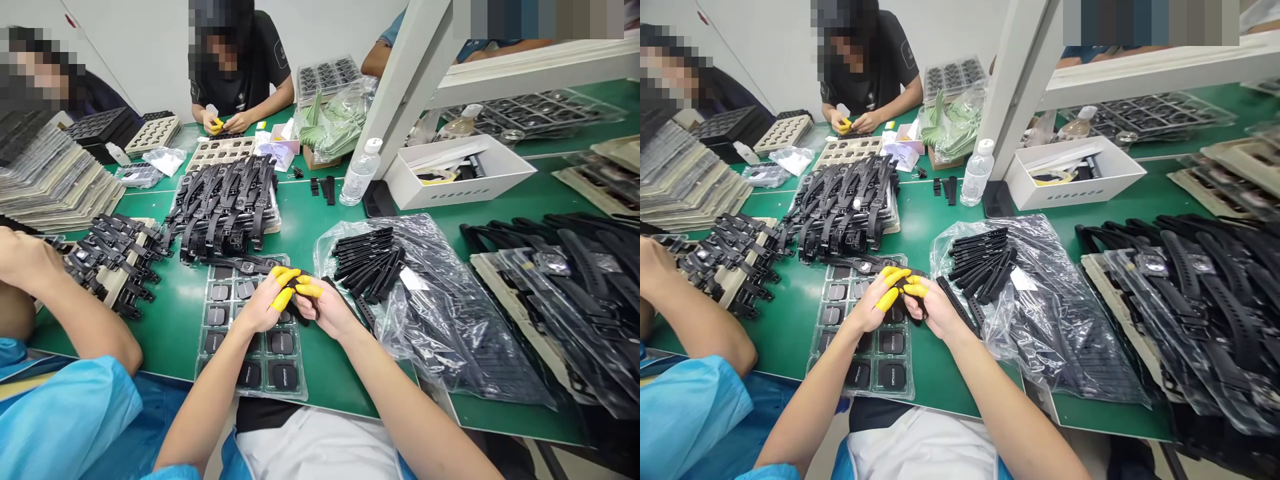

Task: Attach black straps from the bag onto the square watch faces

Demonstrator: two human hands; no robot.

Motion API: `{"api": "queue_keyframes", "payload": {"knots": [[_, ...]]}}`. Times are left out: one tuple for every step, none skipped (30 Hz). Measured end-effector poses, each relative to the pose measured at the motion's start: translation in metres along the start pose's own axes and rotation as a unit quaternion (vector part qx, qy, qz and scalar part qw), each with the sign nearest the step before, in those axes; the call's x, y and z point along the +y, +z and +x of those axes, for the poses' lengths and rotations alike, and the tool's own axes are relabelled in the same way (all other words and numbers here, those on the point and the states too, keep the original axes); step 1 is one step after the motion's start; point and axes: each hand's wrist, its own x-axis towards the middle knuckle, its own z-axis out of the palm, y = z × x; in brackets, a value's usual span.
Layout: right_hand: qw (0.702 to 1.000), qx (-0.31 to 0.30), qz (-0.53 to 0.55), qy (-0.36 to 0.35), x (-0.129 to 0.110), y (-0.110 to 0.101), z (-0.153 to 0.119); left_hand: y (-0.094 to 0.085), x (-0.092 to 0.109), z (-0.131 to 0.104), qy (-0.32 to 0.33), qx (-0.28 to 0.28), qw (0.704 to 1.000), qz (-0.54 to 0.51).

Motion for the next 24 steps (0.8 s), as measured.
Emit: {"api": "queue_keyframes", "payload": {"knots": [[1.000,0.000,-0.005,0.000,0.000,0.000,0.000,-0.001,0.000,0.000,0.002,-0.001,1.000,0.010],[1.000,0.001,-0.012,0.001,-0.001,0.001,0.000,-0.001,-0.001,0.000,0.003,-0.002,1.000,0.026],[1.000,0.005,-0.021,0.002,-0.002,0.001,0.001,-0.001,-0.002,0.000,0.001,-0.005,0.999,0.045],[0.999,0.011,-0.031,0.004,-0.002,0.001,0.001,0.000,-0.003,0.000,0.000,-0.012,0.998,0.066],[0.999,0.016,-0.043,0.007,-0.003,0.001,0.002,0.000,-0.005,0.000,0.000,-0.022,0.996,0.085],[0.998,0.021,-0.055,0.010,-0.003,0.000,0.002,0.000,-0.006,-0.001,0.000,-0.032,0.994,0.103],[0.997,0.026,-0.066,0.013,-0.004,0.000,0.003,-0.001,-0.007,-0.001,0.002,-0.040,0.992,0.118],[0.997,0.028,-0.074,0.014,-0.004,-0.001,0.003,-0.001,-0.008,0.000,0.004,-0.046,0.991,0.127],[0.996,0.028,-0.079,0.016,-0.005,-0.001,0.003,-0.002,-0.009,0.000,0.007,-0.050,0.990,0.129],[0.996,0.026,-0.082,0.018,-0.005,-0.001,0.003,-0.004,-0.008,0.000,0.008,-0.053,0.991,0.123],[0.996,0.022,-0.084,0.019,-0.005,-0.002,0.003,-0.005,-0.008,0.001,0.009,-0.053,0.992,0.112],[0.996,0.018,-0.087,0.020,-0.005,-0.002,0.003,-0.007,-0.007,0.001,0.008,-0.052,0.994,0.097],[0.996,0.014,-0.090,0.020,-0.005,-0.002,0.003,-0.008,-0.006,0.002,0.005,-0.050,0.995,0.081],[0.995,0.010,-0.096,0.016,-0.005,-0.002,0.003,-0.009,-0.005,0.002,0.000,-0.047,0.997,0.067],[0.994,0.009,-0.105,0.007,-0.005,-0.002,0.003,-0.010,-0.004,0.002,-0.006,-0.044,0.997,0.057],[0.993,0.010,-0.120,-0.006,-0.004,-0.002,0.004,-0.010,-0.004,0.002,-0.012,-0.040,0.998,0.052],[0.990,0.014,-0.142,-0.025,-0.004,-0.002,0.004,-0.010,-0.003,0.003,-0.016,-0.034,0.998,0.050],[0.984,0.021,-0.170,-0.047,-0.003,-0.002,0.004,-0.010,-0.003,0.003,-0.019,-0.028,0.998,0.050],[0.976,0.029,-0.202,-0.071,-0.003,-0.002,0.004,-0.011,-0.002,0.003,-0.019,-0.021,0.998,0.051],[0.967,0.036,-0.233,-0.093,-0.002,-0.002,0.004,-0.011,-0.002,0.004,-0.018,-0.013,0.998,0.054],[0.958,0.040,-0.260,-0.112,-0.002,-0.002,0.003,-0.013,-0.001,0.005,-0.018,-0.006,0.998,0.058],[0.950,0.040,-0.282,-0.128,-0.002,-0.002,0.003,-0.016,0.000,0.007,-0.022,0.002,0.998,0.064],[0.944,0.037,-0.298,-0.138,-0.002,-0.002,0.003,-0.021,0.001,0.008,-0.030,0.010,0.997,0.073],[0.938,0.032,-0.313,-0.145,-0.003,-0.003,0.002,-0.028,0.002,0.010,-0.044,0.019,0.995,0.085]]}}
